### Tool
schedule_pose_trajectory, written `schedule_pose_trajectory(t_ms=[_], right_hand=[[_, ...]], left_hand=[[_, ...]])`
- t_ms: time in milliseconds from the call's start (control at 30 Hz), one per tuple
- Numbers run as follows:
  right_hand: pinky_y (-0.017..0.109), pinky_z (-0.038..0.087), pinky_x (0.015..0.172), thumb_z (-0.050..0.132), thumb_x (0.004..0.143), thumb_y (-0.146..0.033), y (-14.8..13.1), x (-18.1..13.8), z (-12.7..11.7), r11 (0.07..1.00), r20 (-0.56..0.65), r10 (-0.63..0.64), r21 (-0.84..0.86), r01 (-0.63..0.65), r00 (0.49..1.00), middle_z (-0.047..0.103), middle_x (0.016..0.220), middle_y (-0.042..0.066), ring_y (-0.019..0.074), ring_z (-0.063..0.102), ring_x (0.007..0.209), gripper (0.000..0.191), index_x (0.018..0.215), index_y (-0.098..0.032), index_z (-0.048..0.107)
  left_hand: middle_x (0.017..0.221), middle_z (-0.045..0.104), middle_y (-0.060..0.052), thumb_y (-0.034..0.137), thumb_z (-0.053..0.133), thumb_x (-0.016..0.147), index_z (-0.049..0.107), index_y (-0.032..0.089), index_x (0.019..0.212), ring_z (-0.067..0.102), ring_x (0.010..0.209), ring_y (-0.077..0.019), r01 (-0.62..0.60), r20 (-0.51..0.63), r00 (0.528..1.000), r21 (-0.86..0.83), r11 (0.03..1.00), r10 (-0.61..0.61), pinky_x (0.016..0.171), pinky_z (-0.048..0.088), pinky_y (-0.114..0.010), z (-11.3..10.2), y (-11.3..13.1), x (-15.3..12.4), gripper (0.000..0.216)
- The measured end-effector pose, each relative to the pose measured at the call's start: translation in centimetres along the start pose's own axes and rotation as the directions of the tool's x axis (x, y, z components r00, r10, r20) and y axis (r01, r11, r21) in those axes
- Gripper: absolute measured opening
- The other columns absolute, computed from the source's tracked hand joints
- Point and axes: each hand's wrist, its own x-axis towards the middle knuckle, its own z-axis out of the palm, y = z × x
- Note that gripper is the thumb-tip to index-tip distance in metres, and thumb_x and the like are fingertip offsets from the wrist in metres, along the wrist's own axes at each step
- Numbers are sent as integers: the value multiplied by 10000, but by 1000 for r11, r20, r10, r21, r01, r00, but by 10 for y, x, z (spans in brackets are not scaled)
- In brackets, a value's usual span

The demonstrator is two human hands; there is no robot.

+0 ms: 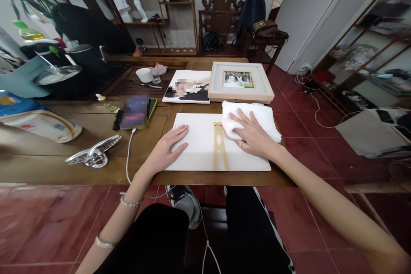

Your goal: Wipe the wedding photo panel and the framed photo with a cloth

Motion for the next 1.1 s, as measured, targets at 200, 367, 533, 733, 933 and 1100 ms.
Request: schedule_pose_trajectory(t_ms=[200, 367, 533, 733, 933, 1100], right_hand=[[677, 184, 1123, 546, 849, -149, -39, -38, -15, 997, 97, -45, 65, 39, 994, 350, 1540, 131, 396, 200, 1440, 259, 1035, -170, 725], [675, 187, 1130, 587, 814, -156, -78, -89, -34, 980, 125, -99, 182, 75, 987, 336, 1553, 74, 378, 175, 1449, 206, 923, -229, 745], [680, 185, 1131, 586, 809, -167, -54, -76, -34, 967, 104, -95, 244, 68, 990, 450, 1489, 61, 343, 256, 1438, 174, 876, -228, 734], [638, 274, 1114, 555, 897, -310, 7, -9, -8, 988, -12, 10, 151, -8, 1000, 372, 1533, 118, 360, 184, 1456, 219, 952, -176, 719], [615, 269, 1134, 501, 906, -221, -6, -21, -13, 990, 24, 19, 142, -22, 1000, 441, 1491, 104, 337, 259, 1438, 223, 945, -164, 713], [647, 283, 1123, 583, 806, -168, -63, -79, -41, 979, 128, -35, 205, 8, 991, 406, 1516, 62, 349, 231, 1443, 187, 884, -239, 737]], left_hand=[[1467, 471, -75, 422, 484, 953, 507, 207, 1390, 392, 1391, -243, -4, 6, 1000, 3, 1000, 4, 1183, 265, -496, 0, -1, 0, 487], [1470, 465, -79, 435, 475, 955, 504, 206, 1394, 392, 1390, -251, 2, 6, 1000, 3, 1000, -2, 1179, 269, -500, 1, -1, 1, 496], [1467, 471, -76, 446, 478, 953, 510, 210, 1390, 393, 1390, -247, 1, 3, 1000, 2, 1000, -1, 1182, 267, -494, 1, -1, 0, 498], [1471, 469, -63, 445, 476, 956, 513, 223, 1389, 382, 1395, -251, 15, 10, 1000, -7, 1000, -15, 1186, 265, -479, -2, 3, 1, 488], [1471, 469, -72, 438, 481, 955, 516, 209, 1386, 381, 1396, -250, 16, 14, 1000, -8, 1000, -15, 1190, 255, -475, -2, 3, 1, 489], [1471, 469, -67, 441, 477, 954, 509, 230, 1392, 384, 1394, -254, 16, 14, 1000, -7, 1000, -16, 1187, 251, -496, -1, 1, 1, 487]])
